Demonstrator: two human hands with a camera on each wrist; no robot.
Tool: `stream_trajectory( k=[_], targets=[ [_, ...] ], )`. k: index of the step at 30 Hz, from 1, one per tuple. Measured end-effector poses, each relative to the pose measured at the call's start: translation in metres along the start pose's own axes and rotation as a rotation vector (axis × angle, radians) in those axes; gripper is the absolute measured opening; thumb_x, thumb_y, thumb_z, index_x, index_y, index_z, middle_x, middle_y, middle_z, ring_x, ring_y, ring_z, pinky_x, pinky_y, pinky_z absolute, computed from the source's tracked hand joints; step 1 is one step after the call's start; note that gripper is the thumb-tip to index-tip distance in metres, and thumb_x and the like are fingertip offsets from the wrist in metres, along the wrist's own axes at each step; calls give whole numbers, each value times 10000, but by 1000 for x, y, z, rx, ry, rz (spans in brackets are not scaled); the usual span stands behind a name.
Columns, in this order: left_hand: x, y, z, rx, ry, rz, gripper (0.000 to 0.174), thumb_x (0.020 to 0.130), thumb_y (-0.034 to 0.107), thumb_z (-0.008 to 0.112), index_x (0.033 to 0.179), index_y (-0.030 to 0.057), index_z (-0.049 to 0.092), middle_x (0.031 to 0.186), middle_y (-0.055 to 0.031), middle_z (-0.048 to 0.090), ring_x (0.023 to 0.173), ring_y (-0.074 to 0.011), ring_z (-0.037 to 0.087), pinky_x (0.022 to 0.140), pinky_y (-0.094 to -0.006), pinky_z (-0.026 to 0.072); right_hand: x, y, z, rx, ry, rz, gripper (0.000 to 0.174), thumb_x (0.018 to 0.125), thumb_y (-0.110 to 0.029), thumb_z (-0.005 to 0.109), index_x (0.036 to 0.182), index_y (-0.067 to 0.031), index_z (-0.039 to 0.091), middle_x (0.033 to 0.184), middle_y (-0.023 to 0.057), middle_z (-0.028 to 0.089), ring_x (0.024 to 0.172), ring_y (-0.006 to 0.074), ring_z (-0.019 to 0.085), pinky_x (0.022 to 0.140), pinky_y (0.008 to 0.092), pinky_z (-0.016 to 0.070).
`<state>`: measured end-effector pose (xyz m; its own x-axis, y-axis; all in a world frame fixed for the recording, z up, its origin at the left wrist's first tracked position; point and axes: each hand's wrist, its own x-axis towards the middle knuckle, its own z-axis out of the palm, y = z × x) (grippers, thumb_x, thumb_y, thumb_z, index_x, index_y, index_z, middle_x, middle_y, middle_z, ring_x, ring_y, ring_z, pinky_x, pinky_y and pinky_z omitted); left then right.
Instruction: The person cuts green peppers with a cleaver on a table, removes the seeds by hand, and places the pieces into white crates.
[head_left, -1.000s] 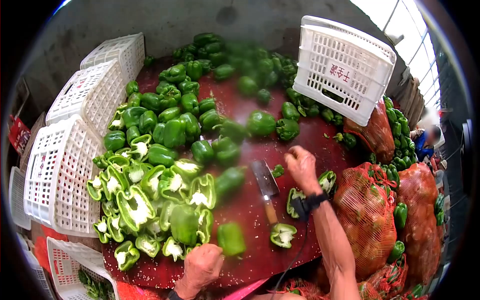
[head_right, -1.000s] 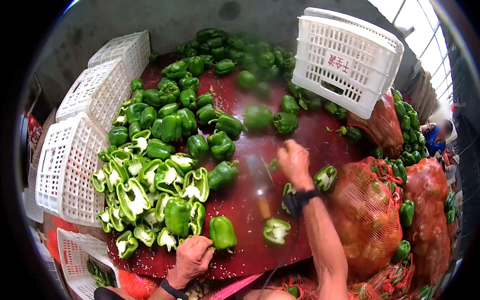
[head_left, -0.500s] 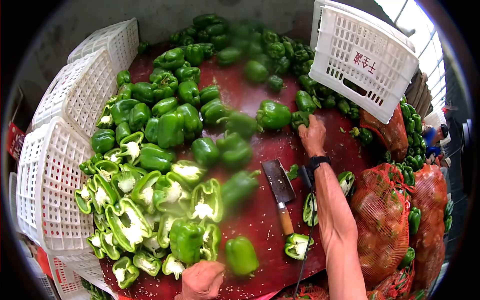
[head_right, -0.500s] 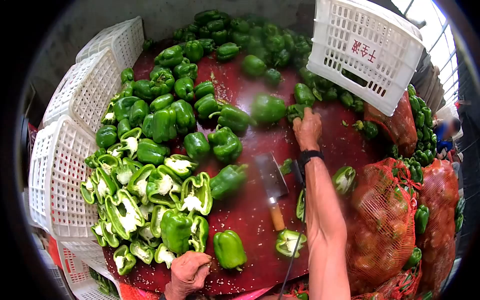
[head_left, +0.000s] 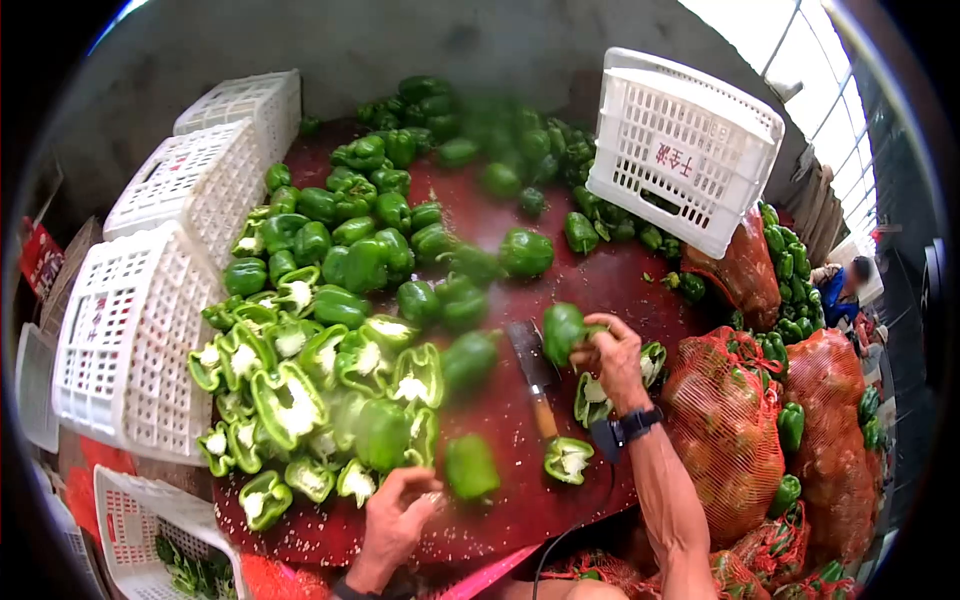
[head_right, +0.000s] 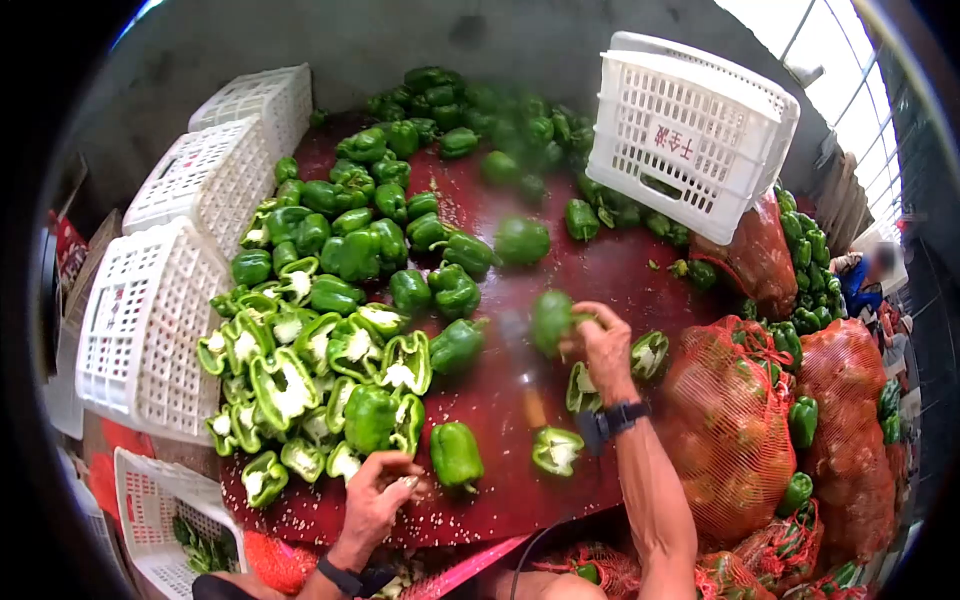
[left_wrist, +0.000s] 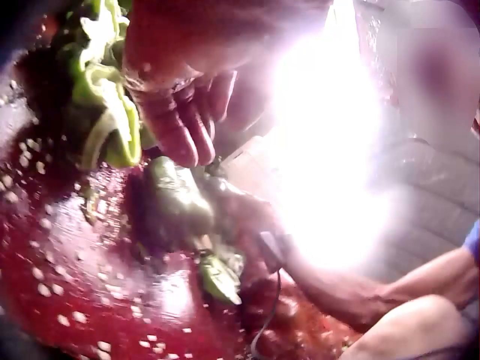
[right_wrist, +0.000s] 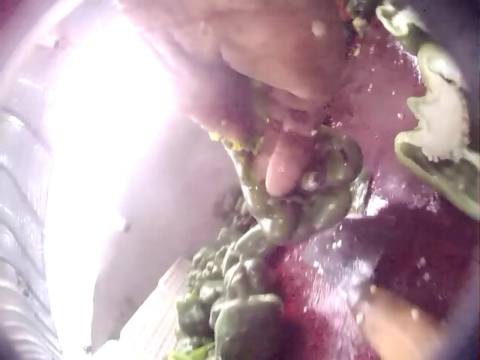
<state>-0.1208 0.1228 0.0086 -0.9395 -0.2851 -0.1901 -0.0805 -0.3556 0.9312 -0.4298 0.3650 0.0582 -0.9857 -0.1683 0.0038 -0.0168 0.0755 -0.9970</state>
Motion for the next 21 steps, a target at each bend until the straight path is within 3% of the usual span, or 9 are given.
stream_trajectory(
  k=[4,6,9,12,14,17,18,20,21],
  targets=[
    [-7,14,19,-17,-78,-114,398,956,68,635,1322,-42,522,1163,-156,618,975,-241,687,784,-352,623,-85,-46,31,-137,-353,-12,254,869,6,555,1100,36,657,856,133,706,700,177,710,615,286,574],
    [-12,22,24,-108,-73,-140,527,993,289,640,1395,-12,480,1240,-181,589,1058,-270,659,767,-376,633,-120,-63,45,-131,-514,20,266,849,36,552,1088,44,667,911,95,706,752,166,693,692,278,569],
    [-27,43,15,-562,-187,-213,554,1011,433,580,1386,34,497,1283,-137,599,1103,-289,643,791,-444,632,-174,-116,81,-281,-773,-263,374,740,86,583,1091,17,690,1080,70,691,1007,174,646,889,317,522],
    [-55,86,6,-664,-153,-234,472,999,401,608,1340,80,548,1284,-100,624,1172,-275,618,996,-527,537,-215,-144,110,-302,-959,-600,445,741,92,596,1168,-7,675,1068,134,690,964,248,669,886,344,530],
    [-72,96,-3,-671,-85,-161,428,996,363,545,1322,85,544,1259,-120,615,1112,-291,621,917,-507,556,-242,-163,127,-323,-919,-700,478,751,111,603,1210,-14,659,1052,143,695,938,258,682,849,347,544],
    [-117,123,-21,-589,-139,42,406,990,248,558,1356,72,542,1327,-127,607,1208,-271,596,1004,-461,530,-279,-181,143,-296,-719,-712,486,773,132,592,1238,1,643,1020,146,696,918,236,682,821,329,549],
    [-129,128,-28,-623,-149,68,419,973,211,584,1358,56,530,1312,-133,617,1199,-275,608,1016,-473,526,-282,-175,149,-269,-613,-810,425,846,104,593,1258,2,625,1017,118,697,912,194,675,804,308,548],
    [-154,136,-40,-696,-170,117,457,940,138,636,1363,25,506,1283,-146,636,1180,-283,631,1040,-497,517,-294,-164,155,-87,-507,-456,339,922,50,590,1257,2,613,1023,84,694,885,157,678,763,284,555],
    [-162,128,-48,-693,-137,131,457,928,118,633,1357,23,509,1272,-144,644,1159,-286,646,1017,-497,537,-289,-147,159,-137,-446,-461,279,967,-15,582,1245,1,606,1035,72,688,848,130,678,717,264,557]
  ],
)
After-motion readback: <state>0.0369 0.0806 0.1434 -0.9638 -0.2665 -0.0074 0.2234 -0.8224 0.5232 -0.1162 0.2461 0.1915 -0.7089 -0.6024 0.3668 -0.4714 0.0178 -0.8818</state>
